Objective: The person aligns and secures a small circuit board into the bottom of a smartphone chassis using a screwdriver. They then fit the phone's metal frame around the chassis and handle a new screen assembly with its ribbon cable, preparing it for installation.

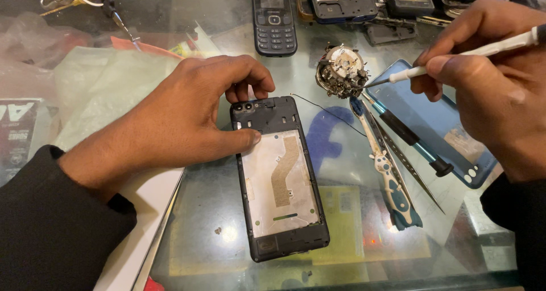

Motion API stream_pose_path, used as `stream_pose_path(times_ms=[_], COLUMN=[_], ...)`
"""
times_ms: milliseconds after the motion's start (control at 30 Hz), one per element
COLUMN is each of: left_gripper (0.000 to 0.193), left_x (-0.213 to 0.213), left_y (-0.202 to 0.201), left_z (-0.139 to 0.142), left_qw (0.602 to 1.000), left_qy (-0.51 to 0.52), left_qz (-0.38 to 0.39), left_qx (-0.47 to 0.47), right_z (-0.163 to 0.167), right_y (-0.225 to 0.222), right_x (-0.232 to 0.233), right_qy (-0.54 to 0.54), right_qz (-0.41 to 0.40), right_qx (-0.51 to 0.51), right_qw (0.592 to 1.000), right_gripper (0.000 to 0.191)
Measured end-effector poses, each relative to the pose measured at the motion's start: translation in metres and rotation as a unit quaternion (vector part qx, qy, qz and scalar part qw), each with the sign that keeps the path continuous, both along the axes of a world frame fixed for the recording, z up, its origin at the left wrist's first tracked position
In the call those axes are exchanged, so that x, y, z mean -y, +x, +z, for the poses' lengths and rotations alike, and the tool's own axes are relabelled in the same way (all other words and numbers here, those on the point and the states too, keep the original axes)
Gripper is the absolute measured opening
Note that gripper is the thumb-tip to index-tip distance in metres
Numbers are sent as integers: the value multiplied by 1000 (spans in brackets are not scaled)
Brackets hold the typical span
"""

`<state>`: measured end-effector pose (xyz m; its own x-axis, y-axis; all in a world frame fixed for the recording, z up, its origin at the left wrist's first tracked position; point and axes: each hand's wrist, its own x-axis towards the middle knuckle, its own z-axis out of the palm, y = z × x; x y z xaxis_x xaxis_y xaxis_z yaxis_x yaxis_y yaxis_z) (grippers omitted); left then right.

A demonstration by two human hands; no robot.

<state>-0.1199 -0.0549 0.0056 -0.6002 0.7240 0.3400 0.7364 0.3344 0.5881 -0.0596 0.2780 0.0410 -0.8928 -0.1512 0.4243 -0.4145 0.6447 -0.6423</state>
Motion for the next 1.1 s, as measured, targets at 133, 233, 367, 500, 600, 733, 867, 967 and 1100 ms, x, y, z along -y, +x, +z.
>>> stream_pose_path(times_ms=[133,233,367,500,600,733,867,967,1100], left_gripper=[50,51,52,52,52,53,52,52,52], left_x=[0,-2,-3,-4,-3,-3,-3,-3,-2], left_y=[1,1,1,2,2,2,2,1,2], left_z=[-1,1,3,3,3,3,3,3,3], left_qw=[1000,1000,999,999,999,999,999,999,999], left_qy=[8,9,3,-10,-9,-13,-8,-11,-12], left_qz=[3,8,18,29,26,30,25,21,22], left_qx=[19,26,32,40,36,41,36,33,32], right_z=[0,-4,-5,-4,-3,-1,1,2,1], right_y=[-2,-8,-9,-10,-12,-13,-14,-13,-10], right_x=[-4,-4,-7,-8,-9,-9,-7,-7,-5], right_qy=[24,-68,-74,-57,-47,-7,8,10,9], right_qz=[0,50,44,33,41,51,54,48,35], right_qx=[-5,-14,-23,-28,-32,-43,-54,-51,-41], right_qw=[1000,996,996,997,998,998,997,997,999], right_gripper=[7,7,9,10,11,12,12,13,12])
